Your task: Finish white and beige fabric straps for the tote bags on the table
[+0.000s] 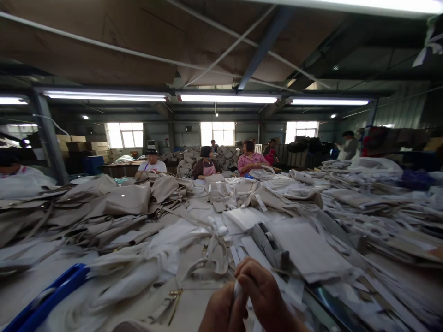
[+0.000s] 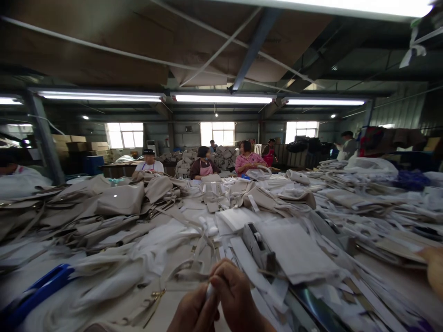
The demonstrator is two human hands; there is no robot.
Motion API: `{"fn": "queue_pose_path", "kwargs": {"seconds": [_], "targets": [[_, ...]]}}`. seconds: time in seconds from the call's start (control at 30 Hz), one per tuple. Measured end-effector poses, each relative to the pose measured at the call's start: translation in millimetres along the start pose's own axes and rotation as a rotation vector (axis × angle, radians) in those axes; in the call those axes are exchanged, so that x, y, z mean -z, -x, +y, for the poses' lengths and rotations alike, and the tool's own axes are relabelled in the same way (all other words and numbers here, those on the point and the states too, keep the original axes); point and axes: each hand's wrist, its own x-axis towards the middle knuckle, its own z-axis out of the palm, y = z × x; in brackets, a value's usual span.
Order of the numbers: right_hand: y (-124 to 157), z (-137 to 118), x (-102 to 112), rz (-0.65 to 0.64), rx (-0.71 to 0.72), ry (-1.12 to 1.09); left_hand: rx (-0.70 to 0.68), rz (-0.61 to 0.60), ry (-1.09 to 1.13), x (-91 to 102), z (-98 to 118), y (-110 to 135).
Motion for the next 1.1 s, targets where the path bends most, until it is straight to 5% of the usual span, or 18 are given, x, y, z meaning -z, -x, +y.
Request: {"fn": "queue_pose_path", "kwargs": {"seconds": [0.17,0.37,0.8,1.1], "targets": [[9,6,15,-0.067,-0.179,-0.233,-0.034,0.013,-0.057,2.7,11,0],[11,7,25,-0.156,-0.253,0.001,-0.152,0.063,-0.096,-1.5,1,0],[7,12,11,-0.033,-0.024,0.171,-0.078,-0.005,0.024,-3.5,6,-4],[7,16,49,-0.008,-0.207,-0.013,-0.013,0.042,0.01,2.5,22,-4]]}}
